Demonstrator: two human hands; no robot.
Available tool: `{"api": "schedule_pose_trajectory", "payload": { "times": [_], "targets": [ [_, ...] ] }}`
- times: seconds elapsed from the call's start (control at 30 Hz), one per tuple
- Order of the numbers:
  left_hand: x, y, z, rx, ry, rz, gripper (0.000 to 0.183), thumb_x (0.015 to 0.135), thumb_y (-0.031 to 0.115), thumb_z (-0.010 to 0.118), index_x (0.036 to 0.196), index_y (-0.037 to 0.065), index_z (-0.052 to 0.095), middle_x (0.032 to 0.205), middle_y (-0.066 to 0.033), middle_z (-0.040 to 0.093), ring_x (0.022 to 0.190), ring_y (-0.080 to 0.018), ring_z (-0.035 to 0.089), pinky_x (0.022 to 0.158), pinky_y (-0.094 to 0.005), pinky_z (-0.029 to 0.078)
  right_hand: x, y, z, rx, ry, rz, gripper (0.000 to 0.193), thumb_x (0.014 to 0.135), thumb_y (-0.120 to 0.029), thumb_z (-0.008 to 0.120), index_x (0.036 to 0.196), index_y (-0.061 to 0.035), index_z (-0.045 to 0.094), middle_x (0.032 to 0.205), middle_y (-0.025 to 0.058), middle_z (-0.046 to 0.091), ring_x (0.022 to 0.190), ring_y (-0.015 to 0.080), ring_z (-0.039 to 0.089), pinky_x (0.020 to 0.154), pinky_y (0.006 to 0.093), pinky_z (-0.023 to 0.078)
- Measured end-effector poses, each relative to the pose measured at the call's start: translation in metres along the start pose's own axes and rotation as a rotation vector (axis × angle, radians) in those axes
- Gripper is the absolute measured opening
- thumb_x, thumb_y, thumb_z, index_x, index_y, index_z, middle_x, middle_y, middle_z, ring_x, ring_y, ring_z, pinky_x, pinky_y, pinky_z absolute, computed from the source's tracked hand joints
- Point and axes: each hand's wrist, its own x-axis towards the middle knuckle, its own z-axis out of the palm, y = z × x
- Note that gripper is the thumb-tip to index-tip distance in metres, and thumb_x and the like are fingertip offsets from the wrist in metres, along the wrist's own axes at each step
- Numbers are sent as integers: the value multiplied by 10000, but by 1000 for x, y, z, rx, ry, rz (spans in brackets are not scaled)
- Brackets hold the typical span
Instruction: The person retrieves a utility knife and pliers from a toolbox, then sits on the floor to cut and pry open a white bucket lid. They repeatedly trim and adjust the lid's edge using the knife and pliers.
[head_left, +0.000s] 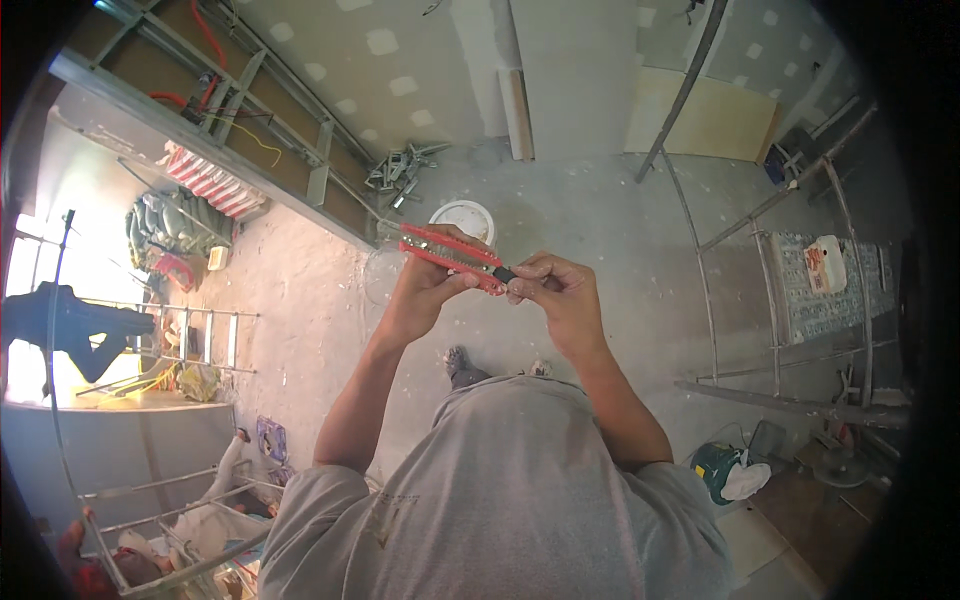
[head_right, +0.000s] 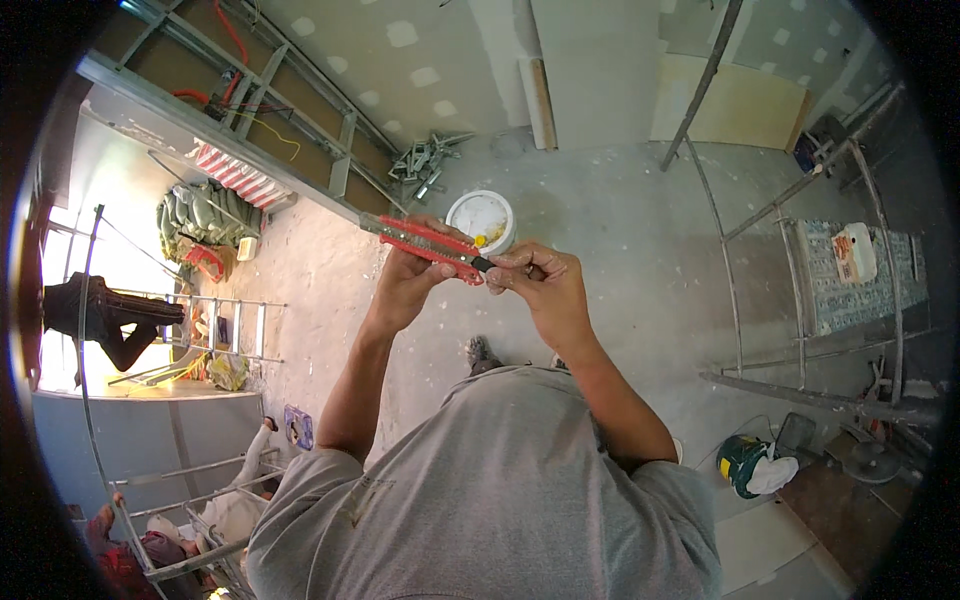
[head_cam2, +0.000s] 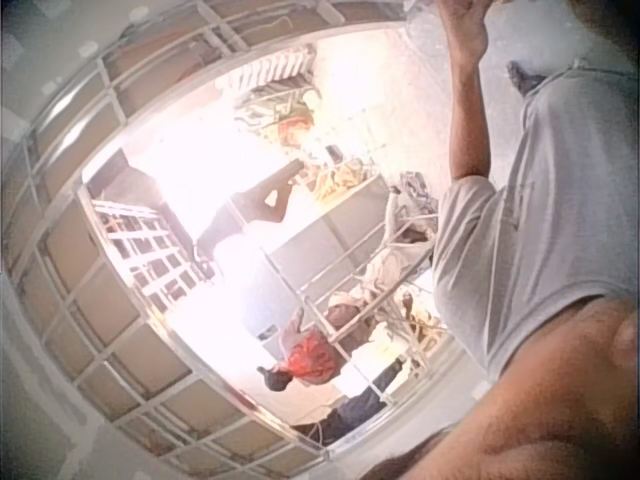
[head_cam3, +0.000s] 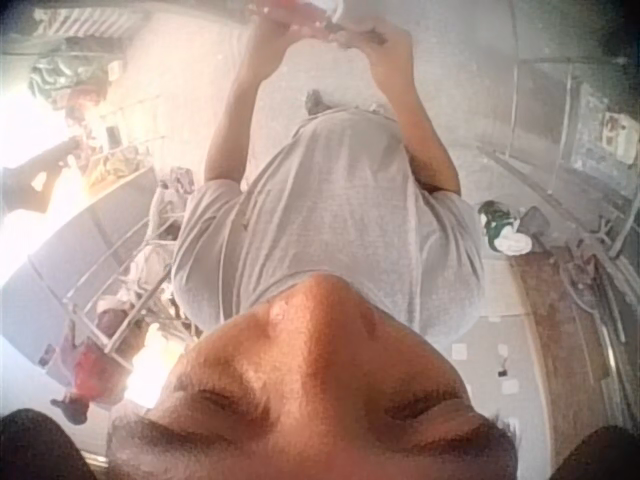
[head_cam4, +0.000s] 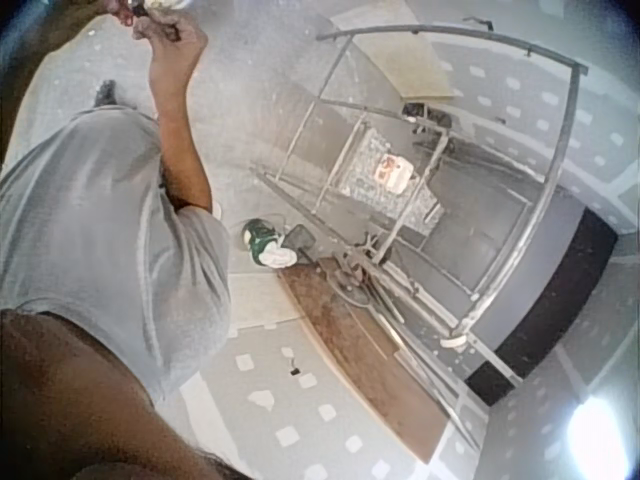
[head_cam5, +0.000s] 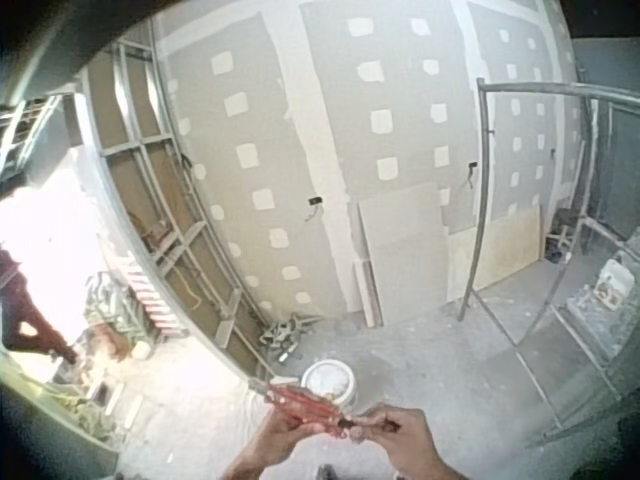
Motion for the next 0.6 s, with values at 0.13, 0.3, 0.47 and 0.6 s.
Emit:
{"api": "schedule_pose_trajectory", "payload": {
  "times": [0.13,0.3,0.47,0.6],
  "targets": [
    [1,0,0,128,-2,5,221,941,-30,655,1162,-39,638,1144,-84,592,1090,-204,656,955,-384,569,1,1,-7,38,-60,31,99,859,109,725,910,24,724,926,109,689,770,166,676,704,306,555],
    [-2,-3,4,84,-5,-36,228,945,-44,642,1173,-43,631,1164,-85,588,1090,-199,656,971,-382,557,2,2,-13,46,-115,38,114,844,122,735,896,25,710,963,112,679,804,160,673,722,307,560],
    [-10,-7,19,-64,153,-19,210,1012,37,580,1198,-55,611,1152,-131,669,1059,-204,677,935,-389,569,-7,5,-4,-96,-61,-109,118,869,96,738,964,30,713,1045,90,668,882,123,654,743,262,560],
    [-15,-11,19,-52,260,-54,233,1024,90,561,1173,-78,624,1101,-161,714,1012,-223,704,920,-397,577,-7,1,0,-98,-62,-105,130,874,97,733,980,26,713,1053,80,658,902,113,648,740,256,557]
  ]
}}
